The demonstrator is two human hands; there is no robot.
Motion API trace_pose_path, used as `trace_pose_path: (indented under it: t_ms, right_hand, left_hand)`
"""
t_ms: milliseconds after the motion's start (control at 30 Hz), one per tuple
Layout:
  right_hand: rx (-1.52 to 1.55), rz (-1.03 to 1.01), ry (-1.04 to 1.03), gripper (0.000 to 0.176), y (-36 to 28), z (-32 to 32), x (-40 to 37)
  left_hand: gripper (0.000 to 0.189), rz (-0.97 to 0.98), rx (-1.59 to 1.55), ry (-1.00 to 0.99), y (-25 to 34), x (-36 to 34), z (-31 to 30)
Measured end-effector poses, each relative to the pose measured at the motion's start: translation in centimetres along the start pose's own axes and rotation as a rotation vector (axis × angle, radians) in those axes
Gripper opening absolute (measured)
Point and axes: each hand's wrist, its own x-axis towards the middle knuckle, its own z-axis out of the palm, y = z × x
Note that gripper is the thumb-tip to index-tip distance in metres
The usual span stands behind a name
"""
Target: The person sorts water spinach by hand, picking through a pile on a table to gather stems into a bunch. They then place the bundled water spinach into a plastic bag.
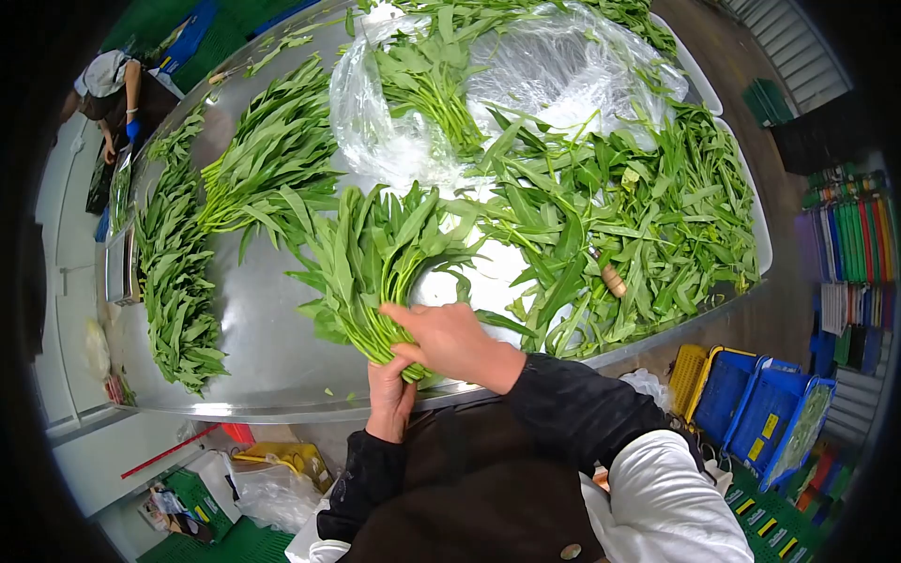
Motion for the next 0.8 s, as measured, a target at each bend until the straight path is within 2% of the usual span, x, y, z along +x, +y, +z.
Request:
trace_pose_path:
  t_ms: [133,233,300,333,400,433,500,533,600,700,733,800]
  right_hand:
    - [0.126,-0.030,0.010,0.017,1.0,0.0,-0.1]
    - [0.270,0.023,-0.006,0.015,1.4,-0.6,-0.8]
    - [0.298,0.066,-0.138,0.016,1.6,-0.7,-1.5]
    - [0.299,0.068,-0.138,0.016,1.9,-1.0,-1.8]
    - [0.074,0.093,-0.463,0.021,2.5,-1.8,-2.3]
    - [0.074,0.093,-0.462,0.021,2.7,-2.0,-2.7]
    - [-0.261,0.113,-0.179,0.026,2.9,-2.2,-3.4]
    - [-0.261,0.115,-0.178,0.026,2.6,-2.4,-3.2]
    - [-0.084,0.124,0.005,0.025,1.0,-2.5,-2.3]
    - [0.037,0.104,-0.085,0.023,1.3,-0.2,-2.1]
    - [0.040,0.091,-0.033,0.020,1.5,0.4,-2.1]
    - [0.130,0.093,-0.066,0.018,1.8,0.3,-2.9]
  left_hand:
    - [0.047,0.021,0.025,-0.024,0.5,-0.2,0.4]
    - [0.046,0.004,-0.019,-0.018,0.8,-0.2,0.7]
    - [0.042,0.023,-0.056,0.029,0.8,-0.3,0.9]
    - [0.042,0.022,-0.054,0.029,0.5,-0.1,0.1]
    - [0.034,-0.145,-0.211,-0.115,0.4,0.7,-1.4]
    - [0.034,-0.145,-0.210,-0.116,0.4,0.7,-1.4]
    - [0.029,-0.104,-0.100,0.003,0.8,0.2,-0.6]
    - [0.031,-0.064,-0.081,0.078,0.9,0.0,0.3]
    - [0.030,-0.067,-0.100,0.057,0.6,0.4,0.3]
    - [0.027,-0.041,-0.074,0.073,0.0,0.9,0.1]
    - [0.024,-0.015,-0.032,0.112,0.0,1.0,0.1]
    - [0.021,-0.053,-0.081,0.096,0.6,0.8,0.2]
